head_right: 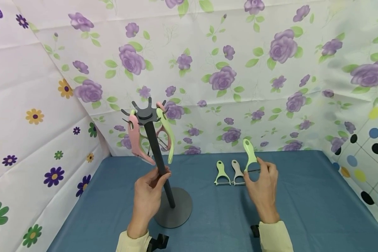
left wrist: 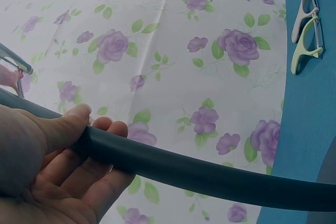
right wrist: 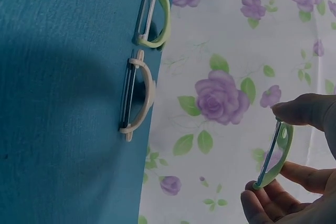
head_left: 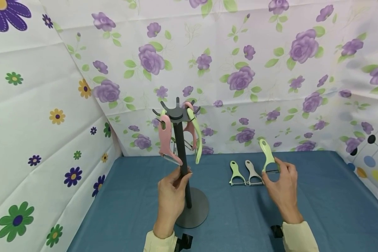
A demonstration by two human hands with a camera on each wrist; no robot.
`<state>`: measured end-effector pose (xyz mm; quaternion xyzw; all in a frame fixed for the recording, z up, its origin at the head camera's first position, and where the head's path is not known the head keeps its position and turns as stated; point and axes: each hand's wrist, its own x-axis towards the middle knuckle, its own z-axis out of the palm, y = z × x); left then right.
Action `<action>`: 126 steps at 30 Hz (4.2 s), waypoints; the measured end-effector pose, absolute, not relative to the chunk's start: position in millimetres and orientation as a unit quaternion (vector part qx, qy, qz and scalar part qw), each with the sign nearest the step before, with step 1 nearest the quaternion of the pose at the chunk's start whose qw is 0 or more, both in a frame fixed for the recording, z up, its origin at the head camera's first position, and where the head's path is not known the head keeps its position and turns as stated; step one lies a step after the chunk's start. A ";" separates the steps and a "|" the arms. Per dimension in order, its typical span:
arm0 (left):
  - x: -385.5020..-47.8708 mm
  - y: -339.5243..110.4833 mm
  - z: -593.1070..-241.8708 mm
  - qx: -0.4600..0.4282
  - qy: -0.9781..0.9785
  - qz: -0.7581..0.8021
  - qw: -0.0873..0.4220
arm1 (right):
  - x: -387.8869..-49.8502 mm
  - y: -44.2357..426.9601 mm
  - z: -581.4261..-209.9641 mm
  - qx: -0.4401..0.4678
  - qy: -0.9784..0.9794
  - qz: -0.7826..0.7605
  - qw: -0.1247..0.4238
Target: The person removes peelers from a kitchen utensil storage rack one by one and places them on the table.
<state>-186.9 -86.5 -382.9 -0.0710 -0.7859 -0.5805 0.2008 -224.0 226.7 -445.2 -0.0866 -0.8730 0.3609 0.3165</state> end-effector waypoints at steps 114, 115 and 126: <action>-186.5 -86.8 -383.7 -0.080 -0.783 -0.588 0.186 | -247.0 275.5 -475.8 -0.153 -0.942 0.277 0.110; -186.6 -86.9 -383.7 -0.081 -0.783 -0.587 0.186 | -247.5 276.2 -475.5 -0.153 -0.943 0.276 0.108; -185.8 -87.1 -383.9 -0.078 -0.789 -0.582 0.182 | -252.2 282.9 -474.4 -0.154 -0.950 0.264 0.058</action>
